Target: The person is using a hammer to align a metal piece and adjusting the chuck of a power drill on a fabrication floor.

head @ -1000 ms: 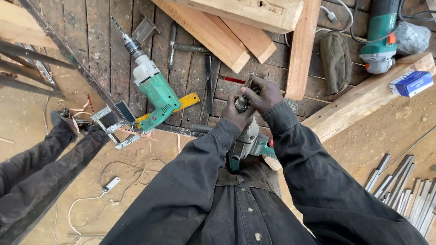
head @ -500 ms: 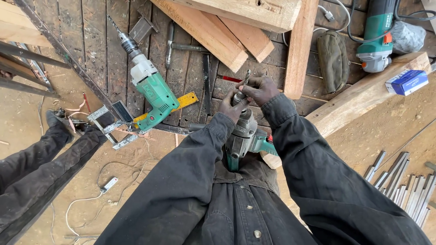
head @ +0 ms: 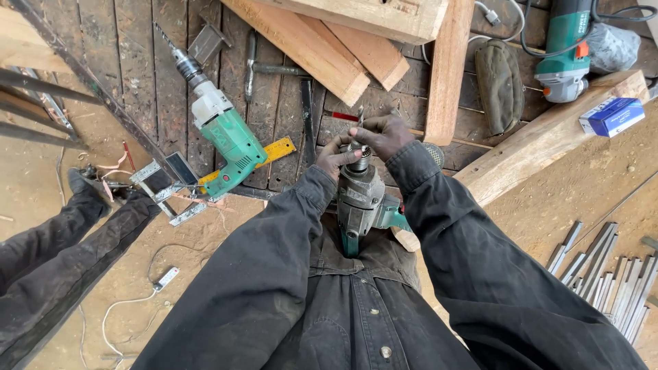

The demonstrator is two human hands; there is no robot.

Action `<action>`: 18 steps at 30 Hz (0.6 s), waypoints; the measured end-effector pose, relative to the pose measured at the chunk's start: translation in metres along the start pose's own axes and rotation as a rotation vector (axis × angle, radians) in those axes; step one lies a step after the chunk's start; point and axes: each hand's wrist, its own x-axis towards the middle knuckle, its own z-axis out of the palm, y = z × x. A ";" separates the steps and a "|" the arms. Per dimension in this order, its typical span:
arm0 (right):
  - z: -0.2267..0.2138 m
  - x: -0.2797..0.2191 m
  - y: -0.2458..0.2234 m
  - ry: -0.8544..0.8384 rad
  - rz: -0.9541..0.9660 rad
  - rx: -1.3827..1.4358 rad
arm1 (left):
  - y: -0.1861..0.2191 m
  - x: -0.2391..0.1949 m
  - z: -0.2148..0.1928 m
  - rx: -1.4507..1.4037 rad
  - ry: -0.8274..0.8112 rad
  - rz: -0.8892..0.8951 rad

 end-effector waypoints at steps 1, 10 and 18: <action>-0.003 0.003 0.013 -0.001 -0.012 0.026 | -0.008 0.004 -0.007 -0.055 0.001 -0.020; -0.006 -0.012 0.004 0.032 -0.070 0.156 | -0.003 0.000 -0.006 -0.106 -0.017 -0.038; -0.023 -0.063 0.025 0.131 0.000 0.160 | 0.010 -0.007 0.002 -0.061 -0.074 -0.026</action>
